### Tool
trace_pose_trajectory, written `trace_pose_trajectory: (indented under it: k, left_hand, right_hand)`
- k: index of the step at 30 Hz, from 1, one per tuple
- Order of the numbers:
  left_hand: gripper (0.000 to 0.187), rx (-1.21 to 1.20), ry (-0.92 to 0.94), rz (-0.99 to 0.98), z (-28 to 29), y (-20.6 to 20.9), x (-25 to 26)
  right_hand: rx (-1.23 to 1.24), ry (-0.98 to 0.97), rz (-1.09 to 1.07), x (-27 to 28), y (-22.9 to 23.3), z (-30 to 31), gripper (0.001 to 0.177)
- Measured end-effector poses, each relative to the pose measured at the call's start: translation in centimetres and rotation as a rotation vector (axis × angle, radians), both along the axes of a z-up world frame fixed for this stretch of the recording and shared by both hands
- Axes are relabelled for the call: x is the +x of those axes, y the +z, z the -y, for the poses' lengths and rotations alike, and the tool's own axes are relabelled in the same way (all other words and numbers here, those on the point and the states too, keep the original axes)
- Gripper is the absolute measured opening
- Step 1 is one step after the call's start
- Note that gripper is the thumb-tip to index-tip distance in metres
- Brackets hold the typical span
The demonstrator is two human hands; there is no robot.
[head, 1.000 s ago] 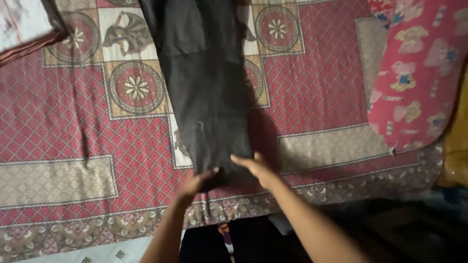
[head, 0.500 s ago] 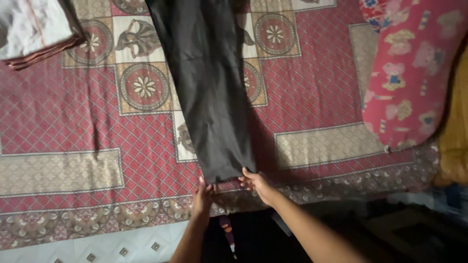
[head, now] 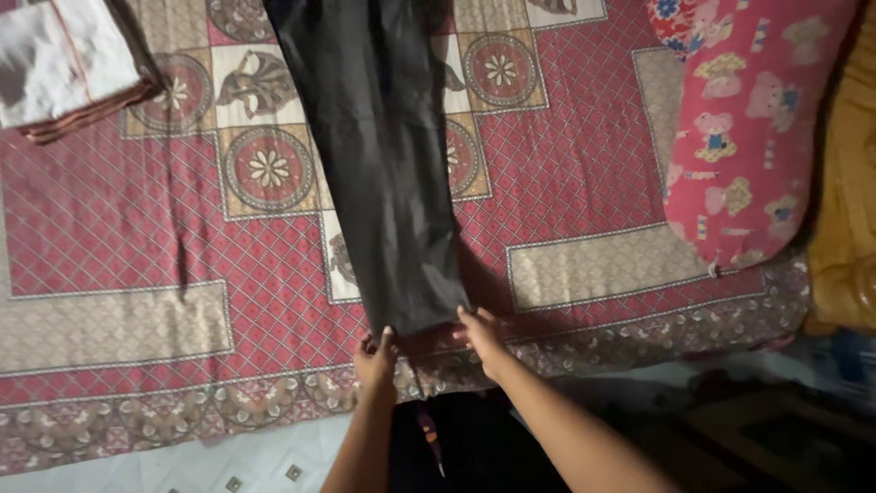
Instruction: The person folds a pair of black trousers on a patterned bedspread, aligning the legs and waistband, then folding the garment into a compact rectangle. The folded trousers are placed into an open suitcase alongside other folded clothes.
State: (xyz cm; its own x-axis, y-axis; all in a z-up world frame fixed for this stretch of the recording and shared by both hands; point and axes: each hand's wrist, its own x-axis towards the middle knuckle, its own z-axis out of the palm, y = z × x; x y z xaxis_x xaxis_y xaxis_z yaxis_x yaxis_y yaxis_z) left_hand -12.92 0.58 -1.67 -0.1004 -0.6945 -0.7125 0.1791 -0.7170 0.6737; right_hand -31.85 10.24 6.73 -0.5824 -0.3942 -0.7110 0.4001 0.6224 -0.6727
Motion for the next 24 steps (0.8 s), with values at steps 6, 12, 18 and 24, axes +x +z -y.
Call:
trace_pose_trajectory:
  k: [6, 12, 18, 24]
  left_hand:
    - [0.056, -0.097, -0.187, 0.068, 1.2, 3.8, 0.8]
    - [0.032, 0.011, -0.405, 0.328, 3.2, 7.2, 1.8]
    - [0.042, 0.130, -0.203, 0.228, 4.4, 8.4, 0.2]
    - [0.046, 0.046, 0.142, -0.136, 3.4, 11.1, 0.0]
  right_hand:
    - [-0.030, -0.163, 0.151, -0.8, -2.1, 1.1, 0.058]
    - [-0.020, -0.202, -0.041, -0.4, -3.7, 1.5, 0.053]
    - [-0.205, -0.236, -0.191, 0.3, -0.7, 0.3, 0.026]
    - [-0.200, -0.158, -0.156, 2.2, 3.6, -0.2, 0.027]
